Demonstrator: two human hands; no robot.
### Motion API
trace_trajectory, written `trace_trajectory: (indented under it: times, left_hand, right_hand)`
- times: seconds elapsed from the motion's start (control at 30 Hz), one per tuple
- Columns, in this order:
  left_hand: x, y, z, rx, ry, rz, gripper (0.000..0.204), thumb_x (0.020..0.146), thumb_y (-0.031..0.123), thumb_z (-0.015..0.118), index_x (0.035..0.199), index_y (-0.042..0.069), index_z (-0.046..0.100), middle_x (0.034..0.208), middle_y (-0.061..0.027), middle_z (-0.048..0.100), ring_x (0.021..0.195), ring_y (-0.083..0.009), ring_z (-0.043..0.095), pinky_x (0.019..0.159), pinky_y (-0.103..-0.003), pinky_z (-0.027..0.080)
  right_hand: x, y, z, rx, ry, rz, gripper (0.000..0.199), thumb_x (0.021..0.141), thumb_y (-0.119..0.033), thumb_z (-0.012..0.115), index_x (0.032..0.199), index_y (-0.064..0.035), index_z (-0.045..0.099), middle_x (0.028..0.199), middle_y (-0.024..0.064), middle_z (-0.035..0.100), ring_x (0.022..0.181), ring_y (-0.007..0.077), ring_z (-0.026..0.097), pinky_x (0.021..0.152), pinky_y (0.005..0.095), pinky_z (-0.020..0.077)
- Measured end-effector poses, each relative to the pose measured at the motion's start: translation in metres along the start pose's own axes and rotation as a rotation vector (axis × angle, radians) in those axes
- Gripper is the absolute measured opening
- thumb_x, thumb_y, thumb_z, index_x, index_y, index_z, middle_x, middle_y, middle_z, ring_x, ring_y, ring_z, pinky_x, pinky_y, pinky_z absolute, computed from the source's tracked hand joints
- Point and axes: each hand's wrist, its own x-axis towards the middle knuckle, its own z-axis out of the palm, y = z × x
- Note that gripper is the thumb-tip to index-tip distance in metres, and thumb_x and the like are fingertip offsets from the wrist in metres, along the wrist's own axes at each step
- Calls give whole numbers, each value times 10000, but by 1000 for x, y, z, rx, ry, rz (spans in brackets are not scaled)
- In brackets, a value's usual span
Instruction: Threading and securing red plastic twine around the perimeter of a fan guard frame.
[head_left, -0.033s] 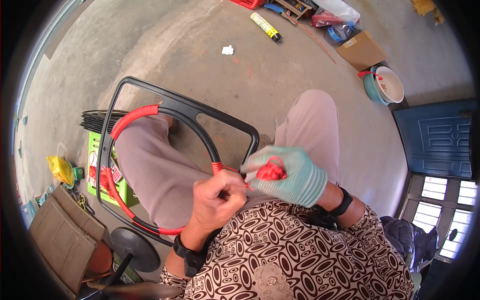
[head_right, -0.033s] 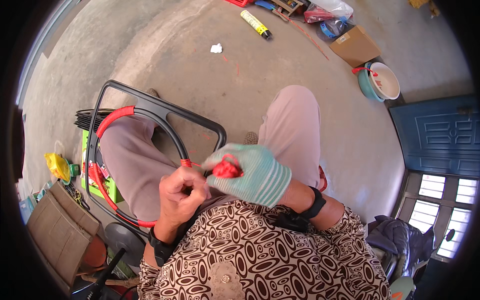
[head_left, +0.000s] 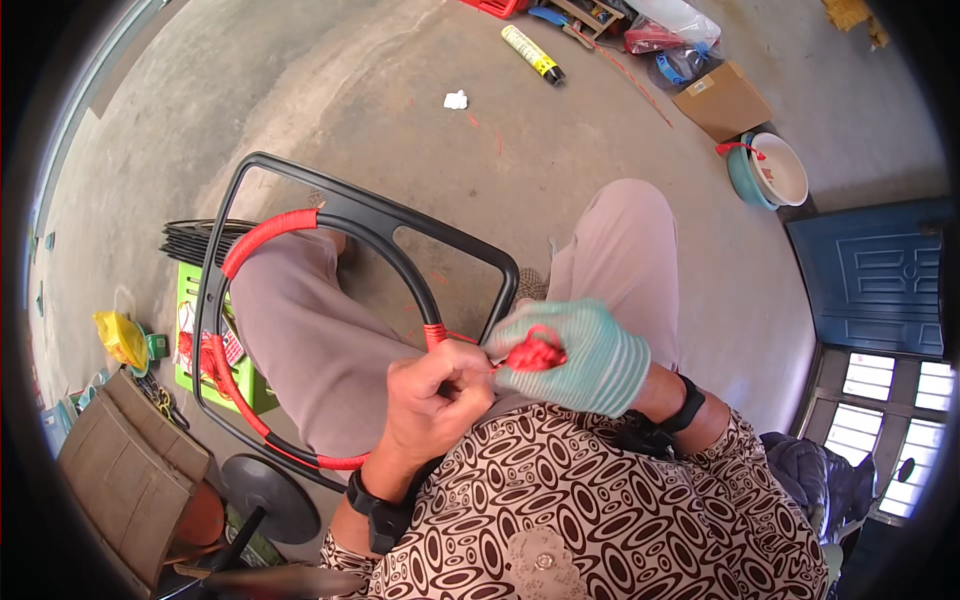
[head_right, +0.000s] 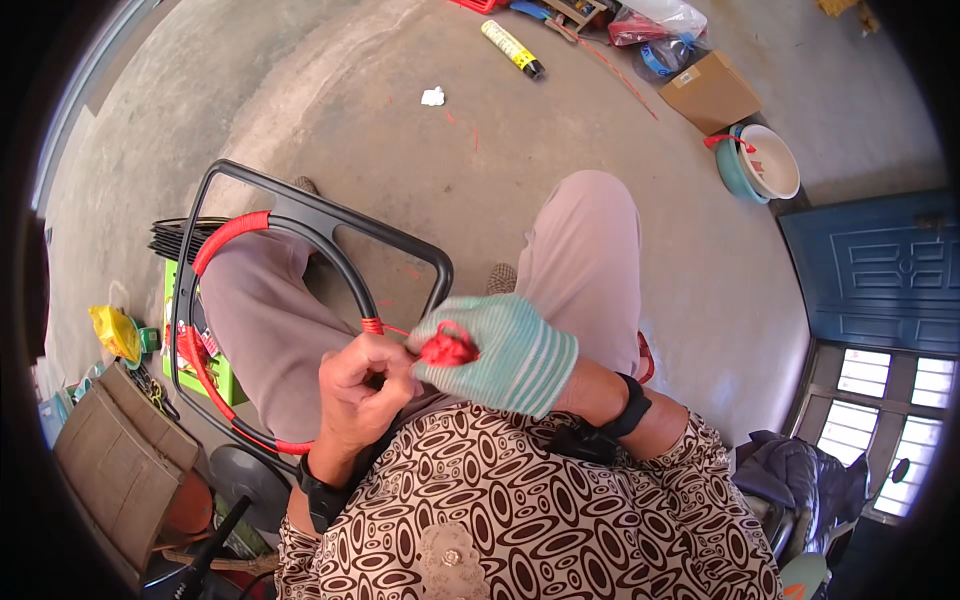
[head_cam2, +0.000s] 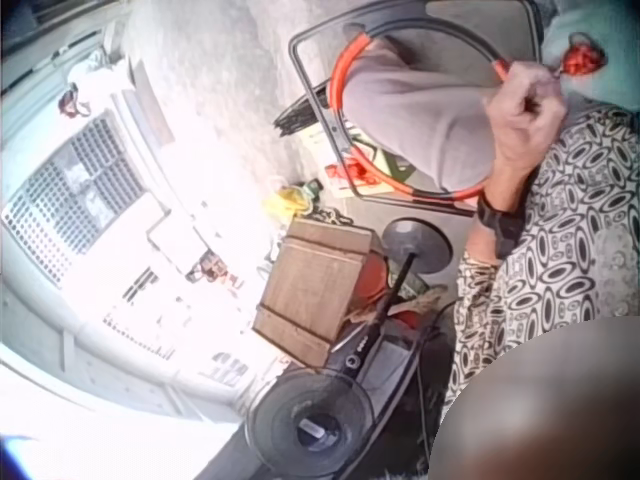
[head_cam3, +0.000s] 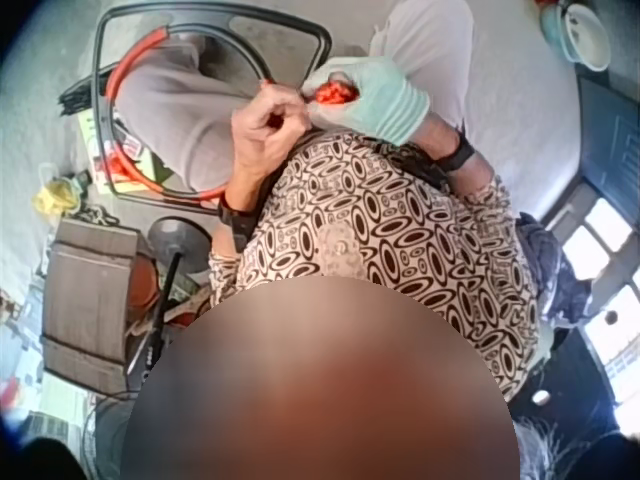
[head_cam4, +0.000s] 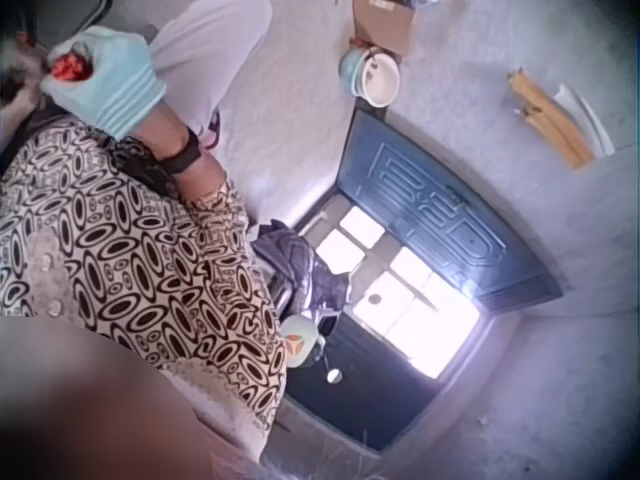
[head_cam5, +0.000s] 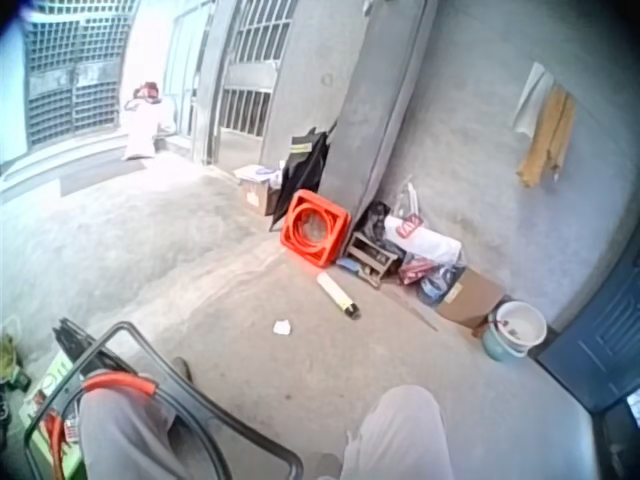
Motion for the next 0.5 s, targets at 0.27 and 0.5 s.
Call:
trace_trajectory:
  times: [0.27, 0.5]
  left_hand:
    - [3, -3, 0, -28, 61, 63, 126, 726, -129, 533, 791, -22, 524, 908, -129, 602, 627, -63, 526, 532, -185, 409]
    - [8, -3, 3, 36, 221, 172, 141, 694, -115, 559, 793, -21, 526, 978, -141, 582, 643, -86, 535, 523, -180, 399]
  right_hand:
    - [0, 5, 1, 8, -25, 174, 137, 739, -114, 668, 823, -17, 620, 700, 95, 609, 597, 132, 560, 575, 298, 470]
    - [-5, 16, 3, 375, 131, 291, 84, 760, -85, 648, 791, -24, 599, 729, 17, 596, 663, 56, 525, 590, 233, 446]
